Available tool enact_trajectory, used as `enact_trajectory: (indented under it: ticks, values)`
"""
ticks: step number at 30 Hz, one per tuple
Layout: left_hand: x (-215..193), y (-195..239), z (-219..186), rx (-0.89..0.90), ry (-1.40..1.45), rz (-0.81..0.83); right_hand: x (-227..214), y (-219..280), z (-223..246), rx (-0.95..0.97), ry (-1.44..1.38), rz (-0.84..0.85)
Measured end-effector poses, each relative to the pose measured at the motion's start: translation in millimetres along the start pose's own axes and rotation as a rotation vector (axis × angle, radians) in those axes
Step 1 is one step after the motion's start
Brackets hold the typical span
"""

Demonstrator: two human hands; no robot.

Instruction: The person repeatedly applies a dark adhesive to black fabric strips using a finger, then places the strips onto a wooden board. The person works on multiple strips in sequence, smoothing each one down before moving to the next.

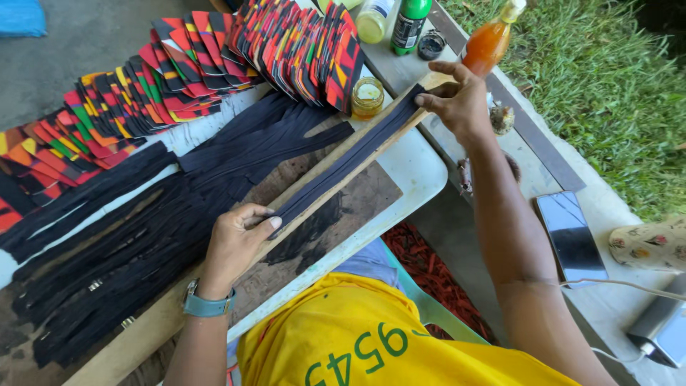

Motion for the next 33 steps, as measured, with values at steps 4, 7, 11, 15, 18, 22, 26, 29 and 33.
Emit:
enact_trajectory:
  ticks: [4, 7, 11, 15, 18, 22, 26, 29, 33]
  values:
    - [-2, 2, 5, -0.074, -0.205, -0.121, 5, 10, 12, -0.156, 0.553, -0.004]
    - [-1, 0, -5, 0.003, -0.209, -0.114, 2, -3, 38, -0.262, 0.642, 0.032]
    - [-3, 1, -5, -0.005, -0.130, -0.117, 50, -22, 61, -0.471, 0.960, 0.374]
    - [-7, 1, 3, -0.049, -0.084, -0.139, 97, -43, 50, -0.353, 1.286, 0.606]
    - [-8, 1, 5, -0.045, -0.092, -0.143, 121, -50, 48, -0.254, 1.442, 0.747]
    - [-7, 1, -1, -0.021, -0.091, -0.100, 129, -50, 57, -0.265, 1.612, 0.851]
    - [-11, 2, -12, 0.065, -0.143, -0.122, 101, -51, 71, -0.279, 1.345, 0.713]
    - [-14, 3, -8, 0.057, -0.141, -0.159, 66, -38, 75, -0.371, 1.180, 0.636]
    - [-15, 0, 0, 0.034, -0.041, -0.182, -10, 15, 112, -0.837, 0.292, 0.584]
Point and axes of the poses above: each hand's wrist, its own y-axis away from the middle knuckle, its own x-axis out of the palm, z = x × y, the point moved 7 cm from there along -y, towards the middle knuckle, and after that the axes turned 12 degrees about y, right-handed, at the moved point
